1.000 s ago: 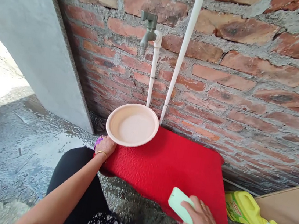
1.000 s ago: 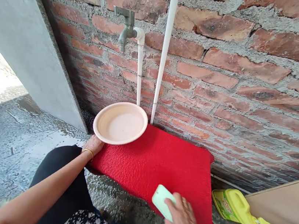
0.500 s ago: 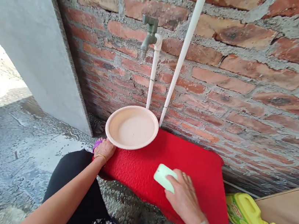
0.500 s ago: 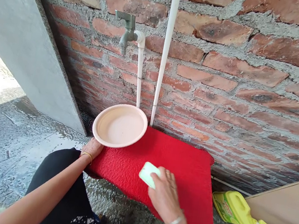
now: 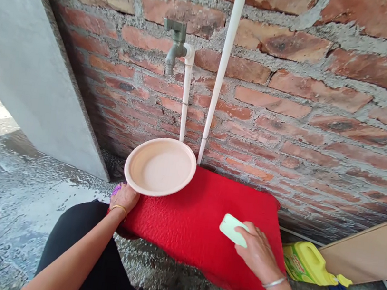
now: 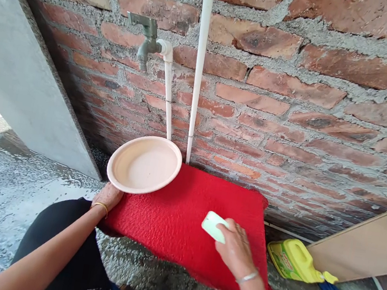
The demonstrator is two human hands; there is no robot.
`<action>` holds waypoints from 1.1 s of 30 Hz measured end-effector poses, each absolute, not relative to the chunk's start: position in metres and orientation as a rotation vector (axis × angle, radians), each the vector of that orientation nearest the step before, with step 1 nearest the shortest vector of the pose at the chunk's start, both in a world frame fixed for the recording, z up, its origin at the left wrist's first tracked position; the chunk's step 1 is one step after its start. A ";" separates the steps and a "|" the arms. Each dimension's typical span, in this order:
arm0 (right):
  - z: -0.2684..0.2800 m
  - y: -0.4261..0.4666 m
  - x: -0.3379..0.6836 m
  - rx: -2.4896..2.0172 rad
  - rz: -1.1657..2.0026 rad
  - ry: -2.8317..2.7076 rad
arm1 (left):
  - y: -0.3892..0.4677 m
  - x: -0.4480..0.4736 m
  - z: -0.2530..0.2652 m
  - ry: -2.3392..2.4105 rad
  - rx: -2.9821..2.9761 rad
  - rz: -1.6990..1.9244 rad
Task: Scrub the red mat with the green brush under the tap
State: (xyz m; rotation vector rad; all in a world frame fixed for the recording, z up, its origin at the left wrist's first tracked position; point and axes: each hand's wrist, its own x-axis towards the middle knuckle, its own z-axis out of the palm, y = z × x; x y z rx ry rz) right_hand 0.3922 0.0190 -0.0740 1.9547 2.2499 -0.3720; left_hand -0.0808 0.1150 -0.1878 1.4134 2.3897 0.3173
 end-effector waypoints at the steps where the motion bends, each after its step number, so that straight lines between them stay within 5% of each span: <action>1: -0.077 0.011 0.425 2.018 -0.319 2.208 | 0.115 -0.081 -0.188 2.390 1.411 0.321; 9: -0.076 -0.039 0.568 2.173 0.107 1.814 | 0.114 -0.077 -0.178 2.396 1.370 0.240; 24: -0.064 0.042 0.238 1.488 -0.651 2.538 | 0.116 -0.081 -0.189 2.388 1.365 0.262; 33: -0.082 0.010 0.402 1.926 -0.502 2.291 | 0.117 -0.082 -0.191 2.378 1.362 0.293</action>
